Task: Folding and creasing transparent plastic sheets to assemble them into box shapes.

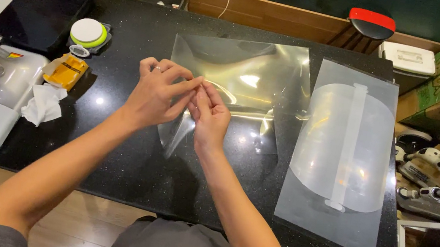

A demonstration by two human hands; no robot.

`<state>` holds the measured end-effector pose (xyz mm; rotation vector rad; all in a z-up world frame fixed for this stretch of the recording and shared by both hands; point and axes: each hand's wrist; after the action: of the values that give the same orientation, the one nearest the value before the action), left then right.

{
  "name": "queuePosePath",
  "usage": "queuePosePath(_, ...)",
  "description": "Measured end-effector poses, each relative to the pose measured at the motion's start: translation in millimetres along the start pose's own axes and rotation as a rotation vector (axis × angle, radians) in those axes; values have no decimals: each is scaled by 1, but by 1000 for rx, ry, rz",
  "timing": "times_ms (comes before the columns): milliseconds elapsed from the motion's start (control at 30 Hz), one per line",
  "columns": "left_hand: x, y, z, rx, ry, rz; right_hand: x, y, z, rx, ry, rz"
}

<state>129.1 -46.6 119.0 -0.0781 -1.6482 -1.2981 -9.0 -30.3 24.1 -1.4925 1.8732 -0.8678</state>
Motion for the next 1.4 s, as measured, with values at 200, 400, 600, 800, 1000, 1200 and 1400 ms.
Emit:
queuePosePath(200,30,16,-16,-267,-105,-312,-21,14,3,-139,39,-55)
queuePosePath(400,72,16,-9,-228,-196,-794,-34,29,13,-305,79,55)
queuePosePath(600,96,7,-3,-248,-167,-1077,-36,28,20,-283,217,2)
queuePosePath(800,94,-8,-12,-403,-153,-1049,-33,27,15,-263,217,-56)
queuePosePath(1000,91,-19,-21,-501,-129,-996,-28,30,19,-245,211,-43)
queuePosePath(1200,96,-16,-15,-312,72,-1127,-28,37,24,-286,242,-55)
queuePosePath(1400,89,-23,-17,-341,306,-1135,-33,29,2,-274,231,-41)
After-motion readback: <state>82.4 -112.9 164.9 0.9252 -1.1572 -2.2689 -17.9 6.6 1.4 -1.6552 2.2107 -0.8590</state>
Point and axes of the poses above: each hand's wrist, its own x-axis towards the middle knuckle, its own y-axis out of the back of the hand, z = x × y, and after that the axes turned 5 degrees about z, right-handed
